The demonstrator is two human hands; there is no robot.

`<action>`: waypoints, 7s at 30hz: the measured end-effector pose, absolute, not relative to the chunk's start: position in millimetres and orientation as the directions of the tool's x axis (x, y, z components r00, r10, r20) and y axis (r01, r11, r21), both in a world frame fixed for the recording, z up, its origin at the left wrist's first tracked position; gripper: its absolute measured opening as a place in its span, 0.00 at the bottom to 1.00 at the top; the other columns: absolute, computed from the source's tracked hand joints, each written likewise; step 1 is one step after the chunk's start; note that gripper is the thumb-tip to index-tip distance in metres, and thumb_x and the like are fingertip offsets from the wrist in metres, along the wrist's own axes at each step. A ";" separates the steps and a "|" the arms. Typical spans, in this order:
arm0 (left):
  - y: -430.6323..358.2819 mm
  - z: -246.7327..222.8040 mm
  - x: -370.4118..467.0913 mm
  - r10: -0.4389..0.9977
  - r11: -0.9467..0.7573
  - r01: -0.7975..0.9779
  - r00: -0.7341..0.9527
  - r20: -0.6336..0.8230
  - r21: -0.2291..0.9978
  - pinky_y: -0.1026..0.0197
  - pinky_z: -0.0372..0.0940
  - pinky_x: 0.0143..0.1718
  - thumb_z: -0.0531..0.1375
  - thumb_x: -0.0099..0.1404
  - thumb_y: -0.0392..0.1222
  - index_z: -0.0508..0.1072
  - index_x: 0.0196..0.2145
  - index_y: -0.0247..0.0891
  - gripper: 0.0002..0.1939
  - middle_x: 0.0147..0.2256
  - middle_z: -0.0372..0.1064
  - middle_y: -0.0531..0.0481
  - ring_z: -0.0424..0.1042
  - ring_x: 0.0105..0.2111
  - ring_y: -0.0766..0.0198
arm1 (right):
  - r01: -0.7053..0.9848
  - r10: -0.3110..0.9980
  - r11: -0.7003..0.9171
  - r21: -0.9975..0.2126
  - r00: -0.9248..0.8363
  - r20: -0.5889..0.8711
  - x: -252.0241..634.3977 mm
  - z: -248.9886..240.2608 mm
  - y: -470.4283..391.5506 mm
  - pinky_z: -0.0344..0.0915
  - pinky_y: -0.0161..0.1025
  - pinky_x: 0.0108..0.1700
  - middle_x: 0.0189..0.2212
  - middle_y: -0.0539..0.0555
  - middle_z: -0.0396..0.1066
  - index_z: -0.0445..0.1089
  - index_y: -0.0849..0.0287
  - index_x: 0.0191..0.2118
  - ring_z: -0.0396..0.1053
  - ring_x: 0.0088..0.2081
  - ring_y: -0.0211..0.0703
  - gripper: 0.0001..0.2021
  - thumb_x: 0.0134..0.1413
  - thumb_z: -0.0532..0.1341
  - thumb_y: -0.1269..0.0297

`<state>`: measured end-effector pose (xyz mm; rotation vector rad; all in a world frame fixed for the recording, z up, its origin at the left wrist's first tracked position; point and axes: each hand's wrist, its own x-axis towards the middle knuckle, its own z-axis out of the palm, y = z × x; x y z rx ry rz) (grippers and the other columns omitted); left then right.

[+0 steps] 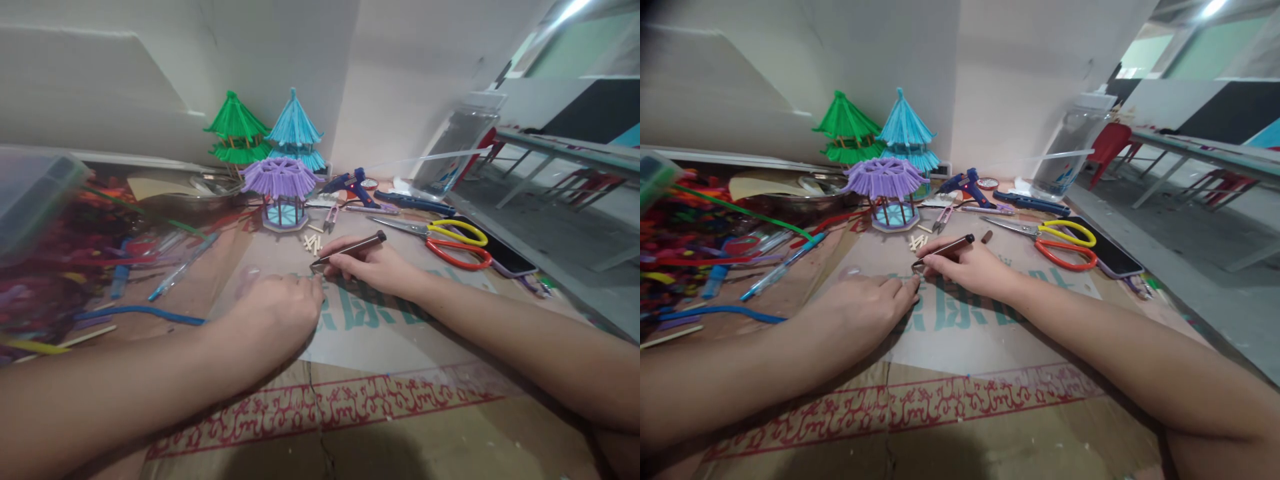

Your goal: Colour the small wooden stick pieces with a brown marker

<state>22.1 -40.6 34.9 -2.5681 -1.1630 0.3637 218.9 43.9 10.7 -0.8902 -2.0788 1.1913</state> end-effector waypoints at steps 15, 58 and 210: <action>-41.2 37.2 24.0 0.764 -0.635 0.693 0.628 -0.147 -0.341 0.51 0.72 0.31 0.54 0.65 0.25 0.73 0.51 0.25 0.18 0.36 0.76 0.36 0.78 0.33 0.48 | 0.272 0.777 0.386 -0.882 -0.611 0.152 219.2 9.2 44.4 0.70 0.34 0.31 0.33 0.54 0.80 0.75 0.59 0.48 0.74 0.31 0.37 0.10 0.65 0.61 0.63; -40.1 39.0 25.8 0.769 -0.630 0.696 0.620 -0.155 -0.344 0.54 0.70 0.29 0.54 0.65 0.24 0.73 0.50 0.26 0.17 0.37 0.77 0.36 0.79 0.33 0.49 | 0.246 0.776 0.321 -0.915 -0.623 0.105 219.6 11.4 44.3 0.69 0.34 0.30 0.31 0.54 0.79 0.74 0.60 0.46 0.76 0.31 0.39 0.10 0.64 0.61 0.62; 32.7 6.6 18.8 0.846 -0.489 0.859 0.424 0.322 0.153 0.59 0.67 0.40 0.59 0.71 0.57 0.75 0.50 0.43 0.18 0.48 0.72 0.47 0.76 0.39 0.57 | 0.234 0.823 0.560 -0.795 -0.268 0.501 220.2 9.0 55.2 0.62 0.35 0.26 0.25 0.48 0.70 0.70 0.57 0.40 0.64 0.22 0.36 0.11 0.64 0.57 0.55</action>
